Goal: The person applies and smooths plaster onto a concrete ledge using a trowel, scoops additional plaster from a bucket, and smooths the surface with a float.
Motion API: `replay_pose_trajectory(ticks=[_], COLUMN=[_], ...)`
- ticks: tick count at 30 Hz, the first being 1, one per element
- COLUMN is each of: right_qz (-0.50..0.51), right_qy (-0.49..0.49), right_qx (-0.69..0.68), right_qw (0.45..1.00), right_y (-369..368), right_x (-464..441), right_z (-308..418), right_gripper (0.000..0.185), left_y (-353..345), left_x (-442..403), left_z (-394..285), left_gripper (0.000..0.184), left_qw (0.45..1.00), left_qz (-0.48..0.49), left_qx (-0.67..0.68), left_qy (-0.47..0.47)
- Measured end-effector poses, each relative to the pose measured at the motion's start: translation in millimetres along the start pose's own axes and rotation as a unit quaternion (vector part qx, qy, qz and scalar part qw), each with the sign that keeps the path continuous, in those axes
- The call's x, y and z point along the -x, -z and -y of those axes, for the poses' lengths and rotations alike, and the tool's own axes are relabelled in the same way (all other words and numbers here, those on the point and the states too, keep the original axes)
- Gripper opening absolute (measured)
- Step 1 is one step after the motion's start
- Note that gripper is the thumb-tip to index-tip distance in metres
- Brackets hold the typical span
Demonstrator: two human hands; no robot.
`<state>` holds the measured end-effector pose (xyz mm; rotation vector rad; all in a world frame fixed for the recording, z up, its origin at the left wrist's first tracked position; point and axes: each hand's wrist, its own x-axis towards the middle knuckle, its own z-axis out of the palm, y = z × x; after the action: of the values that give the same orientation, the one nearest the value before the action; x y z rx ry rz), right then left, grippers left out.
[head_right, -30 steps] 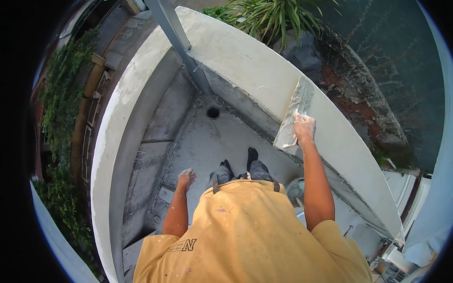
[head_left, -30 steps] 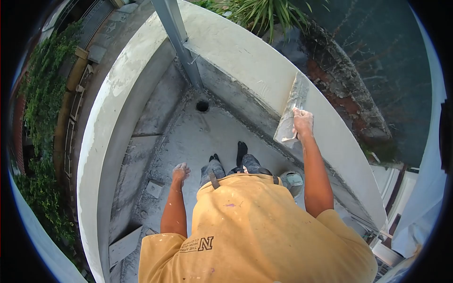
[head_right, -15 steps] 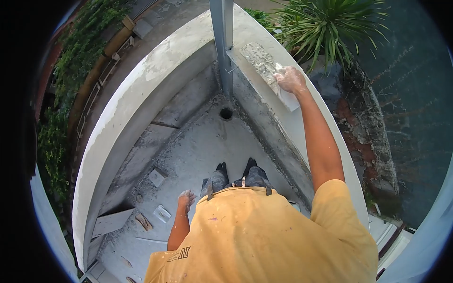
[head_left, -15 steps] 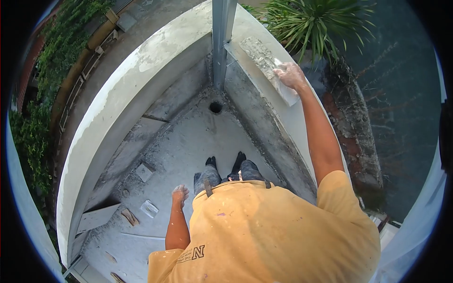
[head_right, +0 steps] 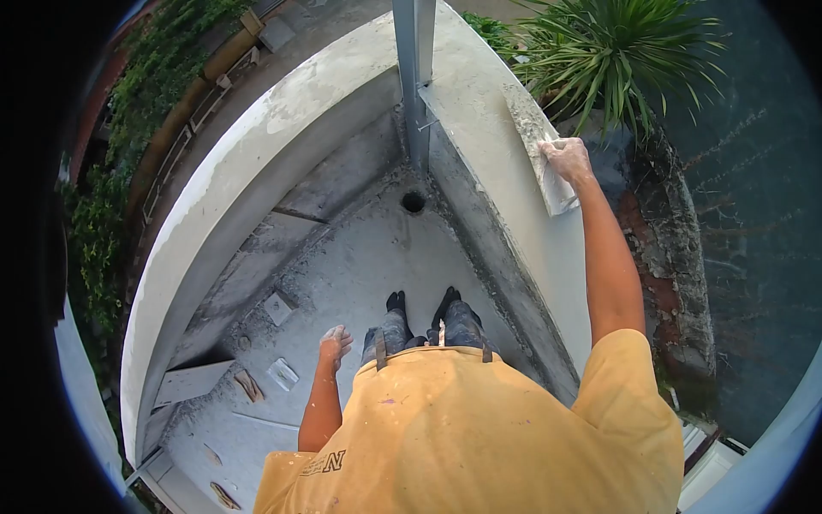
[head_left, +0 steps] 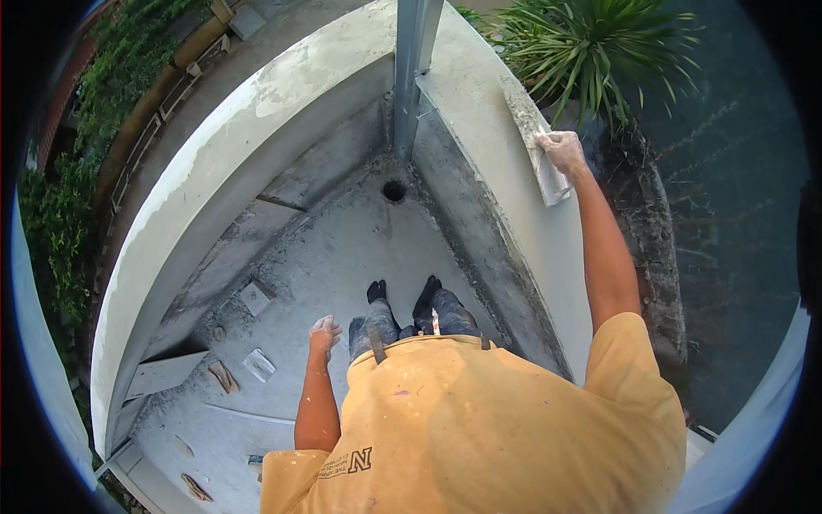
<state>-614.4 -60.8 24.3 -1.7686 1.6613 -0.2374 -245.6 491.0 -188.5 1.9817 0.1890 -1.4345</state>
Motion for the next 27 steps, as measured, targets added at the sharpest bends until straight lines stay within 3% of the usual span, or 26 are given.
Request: replay_pose_trajectory(ticks=[2, 7, 8, 11, 12, 13, 15, 22, 25, 27], right_qz=[-0.005, 0.186, 0.217, 0.117, 0.127, 0.130, -0.009, 0.063, 0.108, 0.139], right_qy=[-0.009, 0.150, 0.149, 0.253, 0.207, 0.233, 0.265, 0.341, 0.322, 0.378], right_qx=[0.037, 0.059, 0.115, 0.127, 0.152, 0.145, 0.323, 0.331, 0.360, 0.341], right_qw=[0.999, 0.969, 0.958, 0.952, 0.958, 0.953, 0.909, 0.878, 0.869, 0.849], right_y=[-8, -38, -29, 7, 21, 26, 27, -23, -33, -31], right_x=[-15, 45, 50, 30, 13, -19, -50, -154, -154, -122], right_z=[1, 63, 74, 85, 89, 77, 86, 135, 142, 118], right_gripper=[0.032, 0.036, 0.036, 0.037, 0.039, 0.044, 0.047, 0.041, 0.041, 0.040], left_y=[-3, -7, -10, -14, -13, -13, -14, -1, 0, -6], left_x=[2, 0, -2, 6, 12, 16, 24, 65, 80, 88], left_z=[-2, 13, 16, 22, 27, 31, 38, 96, 114, 126], left_gripper=[0.044, 0.046, 0.046, 0.044, 0.043, 0.041, 0.039, 0.039, 0.040, 0.038], left_qw=[1.000, 0.998, 0.998, 1.000, 1.000, 0.999, 0.998, 0.991, 0.988, 0.987], left_qz=[0.000, 0.004, 0.004, -0.020, -0.027, -0.034, -0.051, -0.106, -0.116, -0.110], left_qx=[-0.018, -0.048, -0.055, -0.005, 0.000, 0.007, 0.018, 0.030, 0.037, 0.035], left_qy=[-0.004, 0.027, 0.036, 0.016, 0.014, 0.011, 0.015, 0.078, 0.096, 0.109])
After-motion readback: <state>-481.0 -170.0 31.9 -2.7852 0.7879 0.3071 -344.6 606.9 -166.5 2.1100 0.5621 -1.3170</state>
